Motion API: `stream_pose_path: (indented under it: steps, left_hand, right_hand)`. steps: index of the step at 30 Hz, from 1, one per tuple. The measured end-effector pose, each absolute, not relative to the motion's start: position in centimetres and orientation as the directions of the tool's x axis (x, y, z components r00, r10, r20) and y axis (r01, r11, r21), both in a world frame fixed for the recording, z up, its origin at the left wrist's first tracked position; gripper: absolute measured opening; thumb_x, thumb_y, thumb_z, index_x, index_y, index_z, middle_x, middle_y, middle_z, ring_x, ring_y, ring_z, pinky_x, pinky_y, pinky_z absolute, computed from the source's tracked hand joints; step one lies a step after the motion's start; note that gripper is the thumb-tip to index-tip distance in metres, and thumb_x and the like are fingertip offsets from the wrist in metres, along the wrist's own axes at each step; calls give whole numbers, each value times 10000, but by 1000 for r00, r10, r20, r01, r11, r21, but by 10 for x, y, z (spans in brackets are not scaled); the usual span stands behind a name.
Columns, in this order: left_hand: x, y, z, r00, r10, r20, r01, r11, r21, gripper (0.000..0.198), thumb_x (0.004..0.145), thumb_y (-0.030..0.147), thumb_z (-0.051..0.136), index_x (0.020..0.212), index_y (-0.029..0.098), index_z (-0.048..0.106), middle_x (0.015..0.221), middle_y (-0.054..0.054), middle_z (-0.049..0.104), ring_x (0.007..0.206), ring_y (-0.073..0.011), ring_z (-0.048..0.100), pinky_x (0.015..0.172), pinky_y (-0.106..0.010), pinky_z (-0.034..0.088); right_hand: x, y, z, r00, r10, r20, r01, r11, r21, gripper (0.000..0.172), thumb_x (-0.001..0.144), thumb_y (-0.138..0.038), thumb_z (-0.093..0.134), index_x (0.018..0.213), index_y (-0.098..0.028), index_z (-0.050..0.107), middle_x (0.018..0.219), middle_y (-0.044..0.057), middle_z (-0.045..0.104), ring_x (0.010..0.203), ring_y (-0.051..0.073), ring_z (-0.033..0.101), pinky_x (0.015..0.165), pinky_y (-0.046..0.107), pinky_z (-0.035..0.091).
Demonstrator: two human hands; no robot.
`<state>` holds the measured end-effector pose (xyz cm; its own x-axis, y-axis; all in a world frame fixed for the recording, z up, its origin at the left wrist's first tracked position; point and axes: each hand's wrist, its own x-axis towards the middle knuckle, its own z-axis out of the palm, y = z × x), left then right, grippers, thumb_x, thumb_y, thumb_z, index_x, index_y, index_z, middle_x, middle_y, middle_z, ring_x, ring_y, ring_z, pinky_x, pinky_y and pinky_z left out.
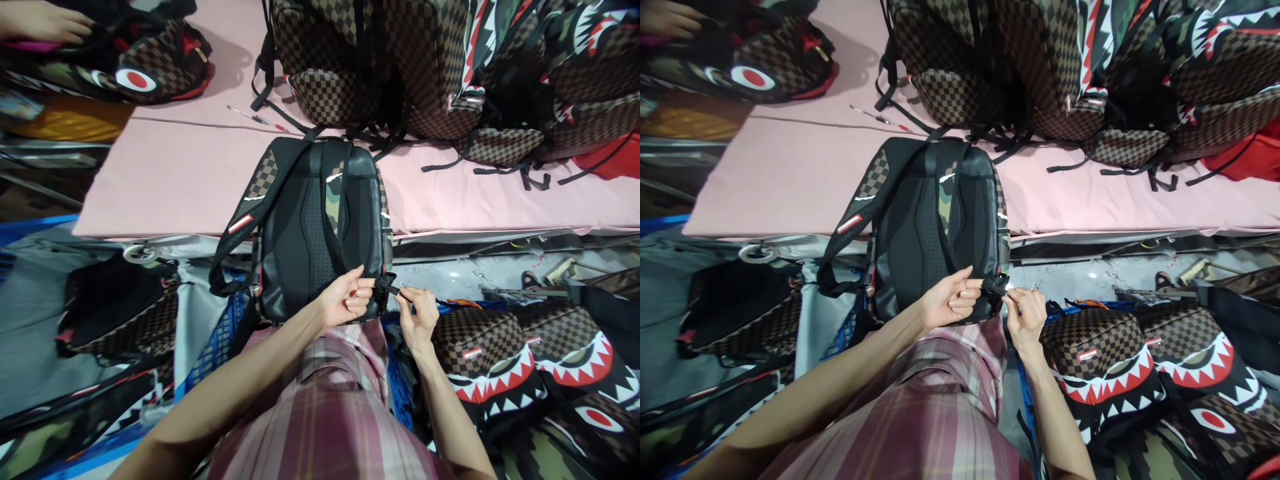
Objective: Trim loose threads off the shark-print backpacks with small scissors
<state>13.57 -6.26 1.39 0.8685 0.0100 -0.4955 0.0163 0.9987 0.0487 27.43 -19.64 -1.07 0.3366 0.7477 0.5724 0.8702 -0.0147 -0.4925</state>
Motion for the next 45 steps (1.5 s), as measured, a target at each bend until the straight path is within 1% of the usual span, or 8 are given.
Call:
stream_pose_path:
  steps: [8,12,16,22,32,34,40,45]
  left_hand:
    - [136,-67,20,910,-8,-415,23,999,31,450,923,469,285,781,104,506,455,85,302,287,-8,217,309,-118,165]
    - [136,-69,23,919,-14,-395,16,1000,3,441,921,471,298,848,99,522,436,93,299,280,-10,211,306,-117,157]
    - [137,-71,26,916,-10,-401,3,1000,-18,456,930,462,273,910,88,533,426,90,317,275,-15,225,301,-118,156]
    - [137,-74,28,912,-1,-410,-15,999,-35,460,930,466,269,929,92,536,413,91,319,265,-21,231,297,-125,153]
    - [138,-74,26,920,-7,-392,-10,999,-42,457,931,455,277,968,86,543,408,86,337,264,-18,236,298,-125,145]
    - [138,-74,26,919,-8,-393,-6,999,-35,461,932,453,272,981,84,545,407,88,331,265,-19,227,298,-126,146]
    - [137,-74,26,902,-7,-432,6,1000,-5,467,925,469,279,958,85,542,417,95,302,274,-20,187,299,-126,132]
    - [137,-76,22,913,9,-409,37,994,106,498,912,507,278,994,101,554,417,97,287,278,-15,155,307,-123,119]
  right_hand:
    - [275,-206,3,174,784,596,982,-92,-166,135,813,-186,608,948,-188,610,814,56,681,707,170,565,670,313,380]
    - [276,-206,4,168,779,604,986,-119,-121,133,819,-201,603,952,-195,607,820,49,685,700,166,563,668,312,371]
    - [276,-205,4,203,768,608,977,-116,-179,112,818,-180,598,929,-185,606,816,54,682,697,168,555,656,309,377]
    - [275,-208,2,484,729,484,795,-134,-592,46,843,-196,561,865,-196,602,774,26,646,726,159,577,684,296,448]
    - [276,-206,8,261,776,575,957,-129,-260,94,828,-182,579,916,-175,612,820,59,678,709,162,556,662,300,382]
    - [276,-206,7,293,785,545,940,-132,-315,77,831,-188,572,888,-179,623,812,53,678,704,158,557,669,297,387]
    - [272,-206,3,650,699,299,599,-229,-767,128,824,-279,559,893,-186,613,812,30,640,742,161,590,687,291,463]
    - [259,-192,3,489,791,367,752,-168,-637,288,791,-219,574,1077,-189,591,918,68,613,800,179,597,690,291,481]
